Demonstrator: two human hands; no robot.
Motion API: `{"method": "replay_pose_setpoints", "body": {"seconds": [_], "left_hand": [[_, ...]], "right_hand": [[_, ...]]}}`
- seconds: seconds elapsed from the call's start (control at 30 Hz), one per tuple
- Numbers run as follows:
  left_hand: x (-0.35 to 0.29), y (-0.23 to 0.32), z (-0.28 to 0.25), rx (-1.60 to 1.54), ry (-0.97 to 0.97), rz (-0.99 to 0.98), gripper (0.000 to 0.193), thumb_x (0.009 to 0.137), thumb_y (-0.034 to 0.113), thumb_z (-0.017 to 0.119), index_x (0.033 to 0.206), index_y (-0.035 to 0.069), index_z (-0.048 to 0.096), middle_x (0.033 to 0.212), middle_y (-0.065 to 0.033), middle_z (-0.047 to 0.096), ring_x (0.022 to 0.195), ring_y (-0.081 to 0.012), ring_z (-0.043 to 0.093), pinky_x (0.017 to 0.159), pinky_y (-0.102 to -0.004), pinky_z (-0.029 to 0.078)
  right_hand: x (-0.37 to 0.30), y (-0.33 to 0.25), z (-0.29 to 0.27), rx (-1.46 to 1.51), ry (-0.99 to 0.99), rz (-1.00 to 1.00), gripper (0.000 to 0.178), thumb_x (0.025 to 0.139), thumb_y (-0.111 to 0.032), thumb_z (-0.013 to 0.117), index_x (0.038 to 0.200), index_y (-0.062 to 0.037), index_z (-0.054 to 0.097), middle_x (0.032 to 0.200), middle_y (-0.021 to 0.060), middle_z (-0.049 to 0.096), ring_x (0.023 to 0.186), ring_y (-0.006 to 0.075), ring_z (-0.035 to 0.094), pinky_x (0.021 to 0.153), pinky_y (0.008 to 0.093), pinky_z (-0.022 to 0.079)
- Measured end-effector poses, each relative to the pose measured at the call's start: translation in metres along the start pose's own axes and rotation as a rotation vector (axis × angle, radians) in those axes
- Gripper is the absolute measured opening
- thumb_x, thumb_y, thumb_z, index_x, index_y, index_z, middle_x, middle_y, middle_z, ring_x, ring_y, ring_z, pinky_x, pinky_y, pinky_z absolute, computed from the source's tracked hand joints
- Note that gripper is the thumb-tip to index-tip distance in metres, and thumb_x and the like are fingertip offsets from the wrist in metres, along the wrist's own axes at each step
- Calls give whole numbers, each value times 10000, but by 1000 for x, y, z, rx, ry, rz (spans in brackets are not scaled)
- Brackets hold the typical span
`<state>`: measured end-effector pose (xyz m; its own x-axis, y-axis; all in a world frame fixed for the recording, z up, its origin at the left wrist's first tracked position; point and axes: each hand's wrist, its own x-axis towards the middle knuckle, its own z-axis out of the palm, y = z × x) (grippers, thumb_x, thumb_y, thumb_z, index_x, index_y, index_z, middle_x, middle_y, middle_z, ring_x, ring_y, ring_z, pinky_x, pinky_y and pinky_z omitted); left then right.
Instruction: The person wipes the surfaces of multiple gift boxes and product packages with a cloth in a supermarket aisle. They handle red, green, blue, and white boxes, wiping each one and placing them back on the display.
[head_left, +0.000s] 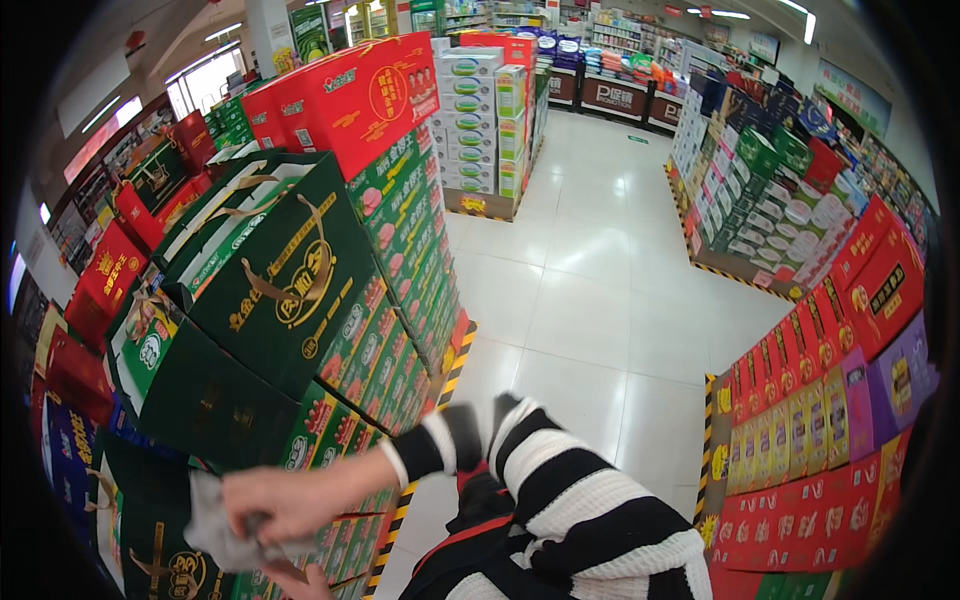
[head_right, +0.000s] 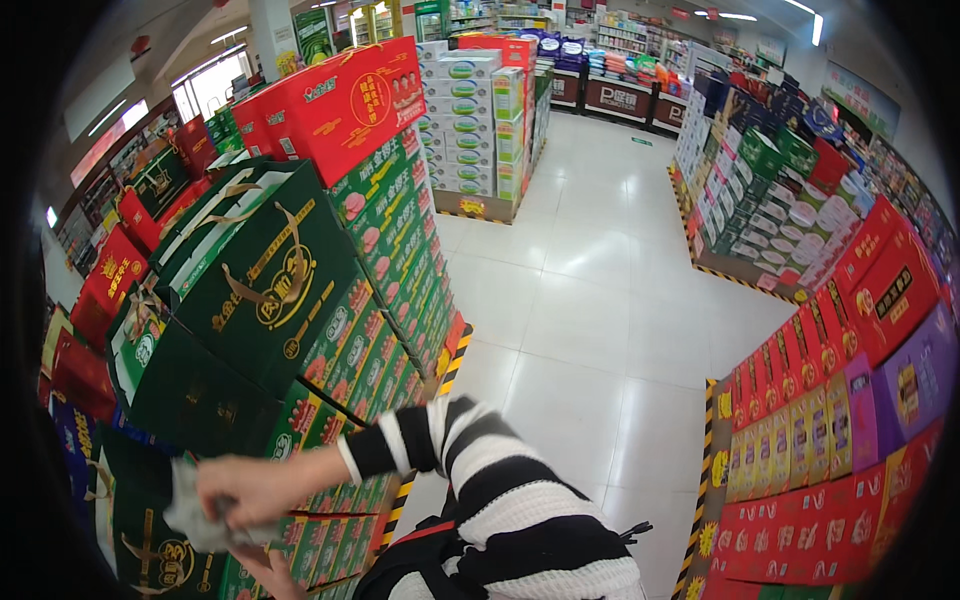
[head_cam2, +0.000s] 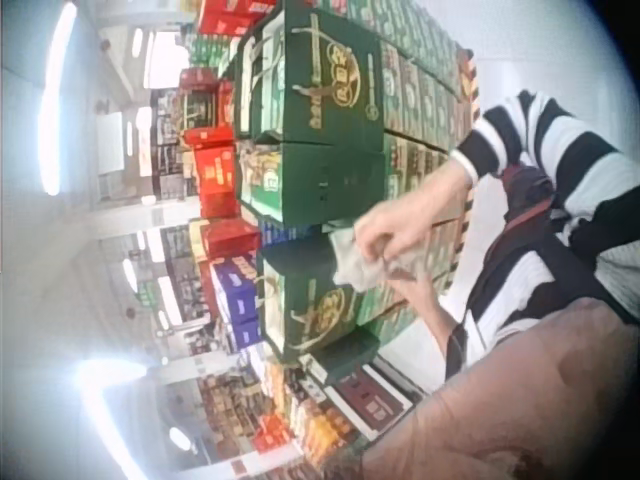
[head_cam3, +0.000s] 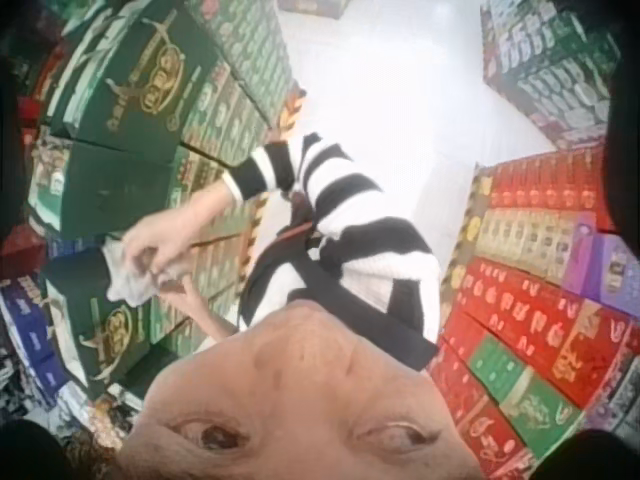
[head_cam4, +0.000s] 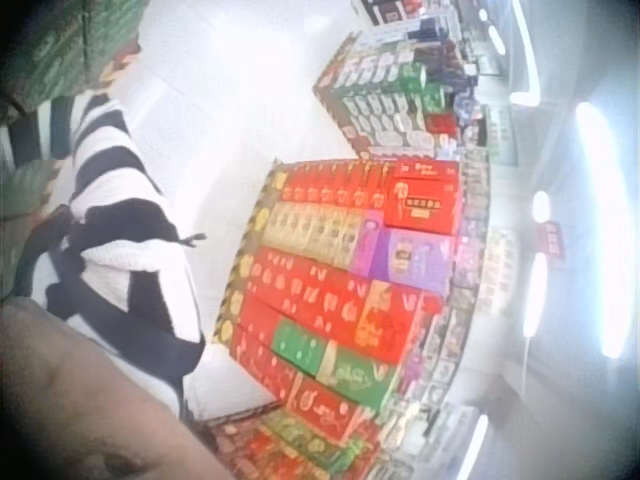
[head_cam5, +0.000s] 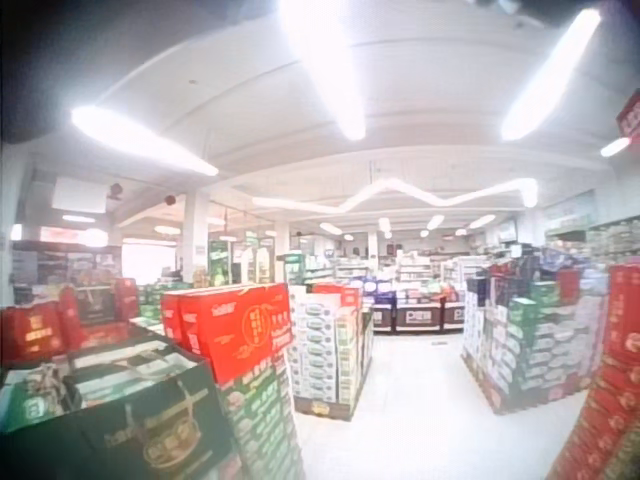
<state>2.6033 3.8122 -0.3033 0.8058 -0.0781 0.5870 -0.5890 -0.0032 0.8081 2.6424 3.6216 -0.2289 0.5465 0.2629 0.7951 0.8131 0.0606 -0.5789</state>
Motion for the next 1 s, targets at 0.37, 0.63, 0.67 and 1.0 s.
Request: {"method": "replay_pose_setpoints", "body": {"seconds": [0.37, 0.63, 0.67, 1.0], "left_hand": [[-165, 49, -178, 92, 450, -575, 446, 1016, 187, 536, 1407, -27, 518, 1389, -169, 568, 1206, -253, 591, 1039, -375, 462], [-254, 117, -213, 431, 633, -374, 291, 883, -13, 666, 1172, 9, 698, 1155, -94, 580, 1070, -211, 583, 905, -314, 479], [-258, 125, -216, 349, 705, -365, 295, 884, -1, 677, 1178, 12, 696, 1133, -90, 596, 1038, -194, 591, 888, -308, 474], [-291, 151, -315, 353, 1210, -491, 223, 927, 108, 706, 1137, 37, 689, 1098, -24, 602, 1038, -115, 567, 907, -288, 448]], "right_hand": [[-67, -7, 201, 415, -364, 558, 503, 808, -43, 693, 1292, -60, 557, 1033, 83, 592, 974, 188, 581, 831, 320, 494], [-85, -4, 317, 419, -867, 818, 475, 829, -77, 767, 1271, -10, 607, 993, 31, 538, 856, 123, 561, 717, 263, 496], [-83, -4, 336, 429, -942, 720, 381, 819, -66, 763, 1178, -10, 650, 1005, 70, 577, 897, 176, 600, 775, 305, 508], [-43, 14, 516, 824, -1323, 522, 265, 849, -71, 730, 1072, 34, 633, 1119, 116, 680, 1008, 200, 630, 916, 334, 475]]}}
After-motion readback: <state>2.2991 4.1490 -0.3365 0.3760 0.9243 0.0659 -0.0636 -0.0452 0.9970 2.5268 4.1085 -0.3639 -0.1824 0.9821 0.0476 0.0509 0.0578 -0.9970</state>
